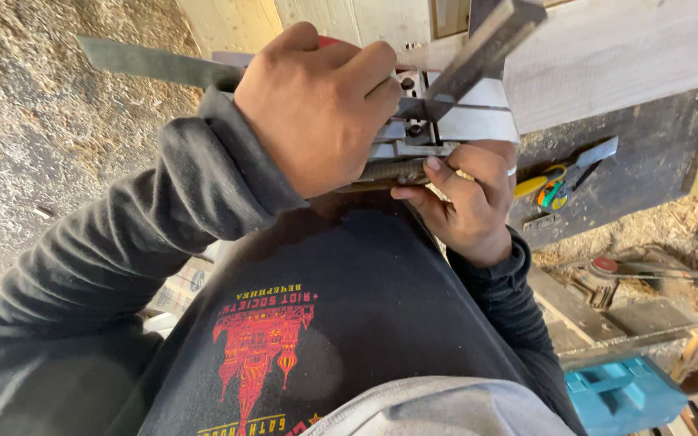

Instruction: The person holds a hand planer and uses a metal file to scrape and adjust the cutter head area, then uses a hex key to tighten a knob on the planer body. The adjustments are performed over a workbench in a workshop setting.

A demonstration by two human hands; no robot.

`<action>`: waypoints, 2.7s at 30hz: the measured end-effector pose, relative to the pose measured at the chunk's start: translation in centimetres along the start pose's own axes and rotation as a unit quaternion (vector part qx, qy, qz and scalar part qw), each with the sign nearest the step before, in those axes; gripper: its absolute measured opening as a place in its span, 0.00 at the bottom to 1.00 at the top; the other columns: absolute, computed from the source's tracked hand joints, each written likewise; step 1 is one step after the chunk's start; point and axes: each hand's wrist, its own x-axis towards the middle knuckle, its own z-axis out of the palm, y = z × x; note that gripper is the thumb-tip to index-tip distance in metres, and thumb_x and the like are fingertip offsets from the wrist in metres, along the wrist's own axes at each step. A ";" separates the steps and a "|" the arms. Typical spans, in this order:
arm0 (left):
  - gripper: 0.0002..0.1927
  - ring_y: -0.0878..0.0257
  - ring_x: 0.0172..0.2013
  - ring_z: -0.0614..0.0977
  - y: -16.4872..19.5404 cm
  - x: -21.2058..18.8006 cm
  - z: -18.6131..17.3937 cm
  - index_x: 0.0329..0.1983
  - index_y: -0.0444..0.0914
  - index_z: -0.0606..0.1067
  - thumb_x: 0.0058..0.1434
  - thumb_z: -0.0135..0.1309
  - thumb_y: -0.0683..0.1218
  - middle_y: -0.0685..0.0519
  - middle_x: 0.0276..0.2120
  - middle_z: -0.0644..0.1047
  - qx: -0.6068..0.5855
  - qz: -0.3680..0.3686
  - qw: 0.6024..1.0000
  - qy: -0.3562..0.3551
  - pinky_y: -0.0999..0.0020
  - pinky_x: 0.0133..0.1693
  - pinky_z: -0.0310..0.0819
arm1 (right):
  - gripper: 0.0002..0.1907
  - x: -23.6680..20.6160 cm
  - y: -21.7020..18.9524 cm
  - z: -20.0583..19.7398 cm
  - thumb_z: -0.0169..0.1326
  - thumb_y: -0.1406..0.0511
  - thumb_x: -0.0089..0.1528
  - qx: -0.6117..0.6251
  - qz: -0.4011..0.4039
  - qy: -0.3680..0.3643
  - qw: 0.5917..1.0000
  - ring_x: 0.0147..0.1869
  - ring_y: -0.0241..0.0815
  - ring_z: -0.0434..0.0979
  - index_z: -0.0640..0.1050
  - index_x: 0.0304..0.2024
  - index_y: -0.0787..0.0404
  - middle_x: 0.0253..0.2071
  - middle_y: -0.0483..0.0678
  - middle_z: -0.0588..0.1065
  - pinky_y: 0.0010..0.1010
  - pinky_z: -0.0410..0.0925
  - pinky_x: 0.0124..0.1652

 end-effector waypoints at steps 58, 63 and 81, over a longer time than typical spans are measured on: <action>0.06 0.60 0.39 0.77 1.5 -0.9 0.3 0.36 0.39 0.76 0.58 0.57 0.44 0.55 0.37 0.71 -0.031 -0.046 0.998 0.016 0.62 0.40 0.72 | 0.23 1.0 -0.9 -1.0 0.76 0.67 0.60 -0.021 -0.012 -0.049 0.998 0.53 0.49 0.69 0.80 0.54 0.57 0.49 0.45 0.68 0.40 0.67 0.53; 0.06 0.60 0.38 0.77 1.7 -0.8 0.3 0.36 0.39 0.77 0.57 0.58 0.44 0.54 0.37 0.72 -0.030 -0.047 0.998 0.014 0.62 0.39 0.72 | 0.23 1.1 -1.1 -1.3 0.75 0.68 0.61 -0.016 -0.007 -0.064 0.998 0.54 0.49 0.69 0.80 0.55 0.57 0.50 0.46 0.68 0.40 0.67 0.55; 0.08 0.48 0.41 0.79 -2.7 0.8 1.1 0.36 0.34 0.76 0.63 0.61 0.44 0.46 0.39 0.74 -0.135 -0.026 0.990 -0.036 0.54 0.46 0.74 | 0.23 0.7 -0.6 -0.7 0.75 0.61 0.61 -0.001 0.009 -0.035 0.999 0.50 0.50 0.70 0.76 0.52 0.56 0.48 0.46 0.69 0.42 0.66 0.51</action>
